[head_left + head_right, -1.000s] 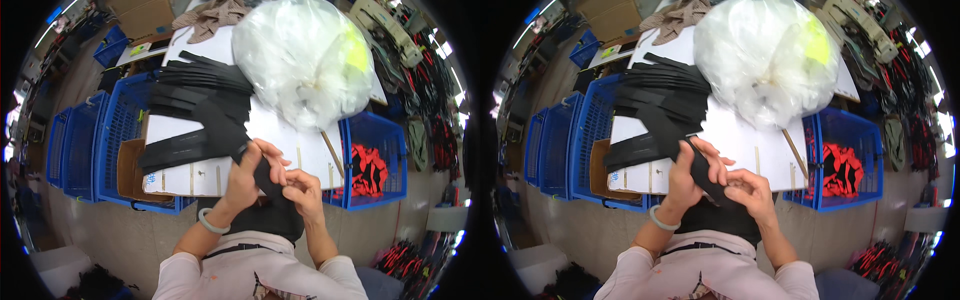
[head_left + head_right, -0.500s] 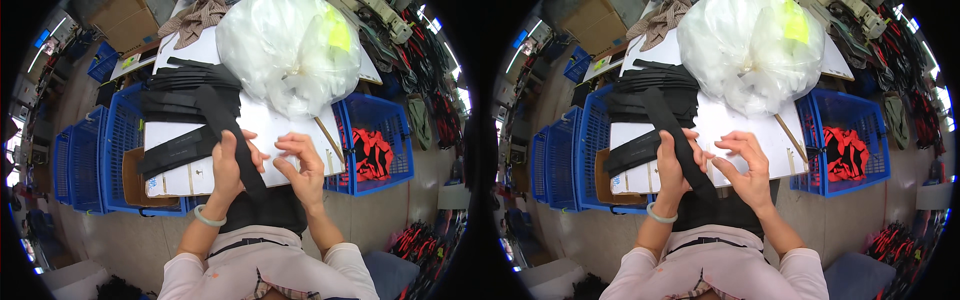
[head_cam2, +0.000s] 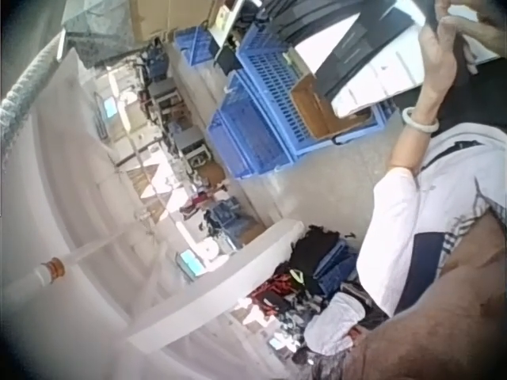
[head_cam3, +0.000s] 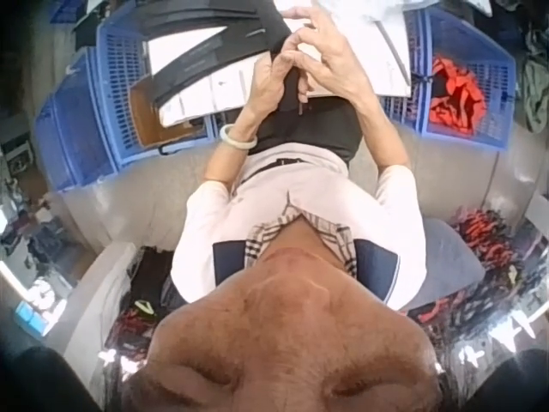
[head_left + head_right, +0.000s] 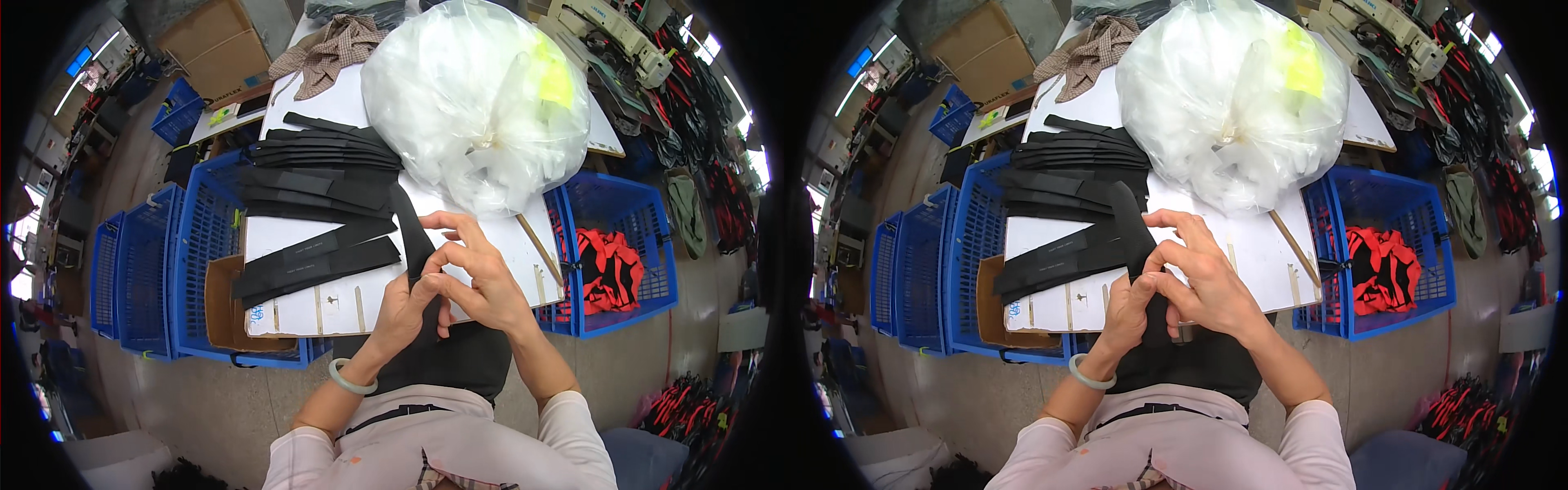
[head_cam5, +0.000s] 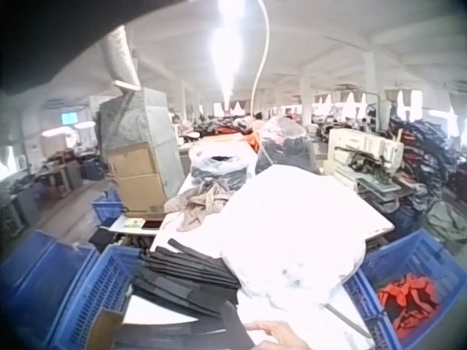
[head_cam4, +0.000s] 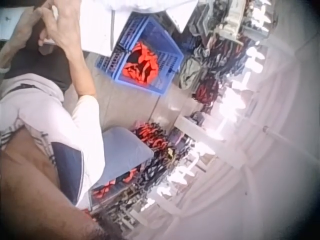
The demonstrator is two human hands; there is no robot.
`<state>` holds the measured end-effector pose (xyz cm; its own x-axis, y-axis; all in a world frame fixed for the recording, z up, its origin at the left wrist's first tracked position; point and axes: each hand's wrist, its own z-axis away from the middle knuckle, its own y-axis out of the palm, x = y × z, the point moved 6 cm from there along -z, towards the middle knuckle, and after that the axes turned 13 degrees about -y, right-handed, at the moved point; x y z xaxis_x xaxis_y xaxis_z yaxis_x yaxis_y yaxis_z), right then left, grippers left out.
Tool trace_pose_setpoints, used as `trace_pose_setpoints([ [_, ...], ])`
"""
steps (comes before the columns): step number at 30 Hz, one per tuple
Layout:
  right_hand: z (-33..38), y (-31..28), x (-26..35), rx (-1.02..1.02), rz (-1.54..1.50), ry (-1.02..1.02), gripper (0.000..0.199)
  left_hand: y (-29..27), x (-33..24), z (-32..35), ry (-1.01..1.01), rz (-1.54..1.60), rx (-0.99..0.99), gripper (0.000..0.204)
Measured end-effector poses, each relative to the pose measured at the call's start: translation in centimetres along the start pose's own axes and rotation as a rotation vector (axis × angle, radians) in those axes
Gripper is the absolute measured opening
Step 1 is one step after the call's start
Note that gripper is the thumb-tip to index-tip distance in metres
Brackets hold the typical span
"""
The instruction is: Applying white adhesive strips to black fabric straps on a workbench.
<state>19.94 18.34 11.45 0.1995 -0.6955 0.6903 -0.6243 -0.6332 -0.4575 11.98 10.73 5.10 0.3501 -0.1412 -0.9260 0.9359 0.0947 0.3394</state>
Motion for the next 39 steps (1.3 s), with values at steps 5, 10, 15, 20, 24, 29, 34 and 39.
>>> trace_pose_setpoints([
  [5,2.6,1.4,-1.4,-0.285,-0.603,0.493,0.02,-1.3,0.5,0.0,0.057,0.294,-0.15,0.06],
  [10,6.9,2.1,-2.9,-0.078,-0.335,0.481,0.025,-2.2,-0.3,-0.4,0.234,0.147,-0.332,0.062],
  [15,7.0,-2.4,-1.6,-0.249,0.348,0.016,0.02,-2.4,1.1,1.7,0.065,-0.264,-0.398,0.032],
  [20,12.6,-0.7,-4.7,0.022,0.667,-0.094,0.024,4.0,3.7,4.0,0.455,-1.049,-0.042,0.048],
  [24,15.4,-1.2,-4.4,-0.01,0.709,0.007,0.032,2.9,7.4,1.3,0.248,-1.395,-0.069,0.074],
  [29,18.7,-2.6,-5.3,0.063,0.818,0.101,0.04,3.0,7.9,1.4,0.249,-1.41,-0.09,0.075],
  [34,19.5,-2.4,-5.7,-0.014,0.802,0.083,0.042,4.2,8.4,0.5,0.269,-1.502,-0.208,0.066],
  [39,20.1,-2.6,-6.1,-0.07,0.769,0.07,0.042,4.7,9.0,0.4,0.29,-1.527,-0.22,0.069],
])
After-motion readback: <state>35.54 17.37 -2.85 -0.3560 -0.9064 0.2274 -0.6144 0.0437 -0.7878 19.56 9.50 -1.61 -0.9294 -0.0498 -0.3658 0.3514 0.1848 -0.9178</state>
